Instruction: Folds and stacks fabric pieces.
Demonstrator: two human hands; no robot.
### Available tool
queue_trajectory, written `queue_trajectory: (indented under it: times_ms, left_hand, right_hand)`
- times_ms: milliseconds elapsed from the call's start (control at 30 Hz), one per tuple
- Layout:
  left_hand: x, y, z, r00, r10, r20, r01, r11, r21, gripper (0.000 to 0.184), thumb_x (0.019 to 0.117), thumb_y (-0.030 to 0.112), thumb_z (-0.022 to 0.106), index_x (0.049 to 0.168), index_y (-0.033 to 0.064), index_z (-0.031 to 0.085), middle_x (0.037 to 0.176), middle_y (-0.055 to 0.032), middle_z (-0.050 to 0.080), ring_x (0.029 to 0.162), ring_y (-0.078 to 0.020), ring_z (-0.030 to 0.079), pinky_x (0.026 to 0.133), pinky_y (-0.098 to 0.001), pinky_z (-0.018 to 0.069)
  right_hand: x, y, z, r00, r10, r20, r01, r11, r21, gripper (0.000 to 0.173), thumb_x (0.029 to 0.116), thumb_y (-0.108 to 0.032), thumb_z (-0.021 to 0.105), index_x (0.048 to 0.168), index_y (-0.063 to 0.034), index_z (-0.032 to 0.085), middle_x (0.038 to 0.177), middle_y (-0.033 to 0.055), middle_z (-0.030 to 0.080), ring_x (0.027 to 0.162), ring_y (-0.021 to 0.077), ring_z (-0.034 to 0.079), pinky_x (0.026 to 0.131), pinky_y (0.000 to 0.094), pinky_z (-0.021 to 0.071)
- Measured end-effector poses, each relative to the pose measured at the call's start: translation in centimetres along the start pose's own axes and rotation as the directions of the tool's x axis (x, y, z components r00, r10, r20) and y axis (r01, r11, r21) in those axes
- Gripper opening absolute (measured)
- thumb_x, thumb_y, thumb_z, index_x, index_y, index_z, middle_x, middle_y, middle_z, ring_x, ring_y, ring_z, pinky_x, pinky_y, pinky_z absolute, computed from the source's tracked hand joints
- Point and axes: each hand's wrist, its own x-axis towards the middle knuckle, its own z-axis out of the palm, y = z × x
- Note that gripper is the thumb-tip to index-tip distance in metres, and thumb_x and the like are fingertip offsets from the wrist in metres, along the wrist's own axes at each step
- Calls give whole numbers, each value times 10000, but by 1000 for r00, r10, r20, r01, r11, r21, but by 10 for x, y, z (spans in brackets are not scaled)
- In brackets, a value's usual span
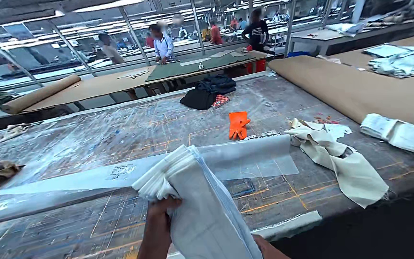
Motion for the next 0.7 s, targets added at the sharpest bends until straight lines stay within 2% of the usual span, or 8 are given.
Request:
queue_trajectory:
  times_ms: [100,267,367,433,500,567,633,700]
  left_hand:
    - [26,-18,-15,999,-53,-5,52,998,-19,230,788,-9,538,992,81,594,803,-45,699,716,-128,708,639,-335,620]
    - [80,-63,-58,977,-208,-52,212,974,83,336,832,95,590,1162,156,574,937,-55,708,806,-164,713,687,-383,613]
    - [90,-127,-116,948,-281,-146,317,844,432,643,956,226,680,1521,157,381,1259,-176,656,1048,-323,687,836,-524,591]
    - [64,-151,-136,974,-98,-203,215,672,709,676,910,239,753,1485,55,448,1331,-173,632,1139,-315,667,923,-524,582]
    - [20,-156,-134,997,65,-45,-4,604,797,405,932,231,708,1282,43,630,1208,-96,698,1066,-206,703,871,-421,623]
    - [-23,-156,-125,968,131,214,-248,621,744,243,942,214,682,1129,64,721,1118,-37,734,1002,-144,716,832,-360,634]
    - [-54,-158,-124,864,150,481,-447,670,594,304,916,255,736,1155,68,721,1209,-66,714,1110,-186,686,940,-409,606]
    - [-73,-162,-128,737,81,671,-552,646,528,651,823,491,801,1352,145,646,1432,-63,602,1359,-230,541,1134,-499,474]
  right_hand:
    - [17,4,2,991,91,-101,-75,984,160,461,819,-88,826,1233,-74,622,1076,9,750,980,147,722,897,394,606]
    - [51,15,6,946,267,-183,-179,903,390,397,870,-120,754,1219,-18,595,1024,113,749,916,232,740,842,446,622]
    - [64,43,4,852,450,-268,-328,858,396,430,905,-167,727,1274,3,586,1040,190,735,910,300,738,796,475,625]
    - [68,51,5,794,514,-325,-392,841,374,436,896,-199,739,1267,-18,601,1017,191,741,872,307,742,732,470,625]
    - [66,46,7,776,529,-343,-389,830,400,443,898,-203,740,1276,-22,595,1026,190,740,882,305,743,753,468,629]
    - [61,42,7,756,539,-370,-384,824,416,449,895,-200,742,1278,-23,590,1029,191,740,886,302,744,759,460,630]
    - [59,42,6,742,541,-396,-381,826,414,455,887,-205,748,1274,-20,596,1026,195,740,887,302,744,762,462,629]
    - [57,40,7,730,541,-417,-379,829,411,445,887,-219,738,1263,-24,599,1025,187,740,896,291,744,781,455,628]
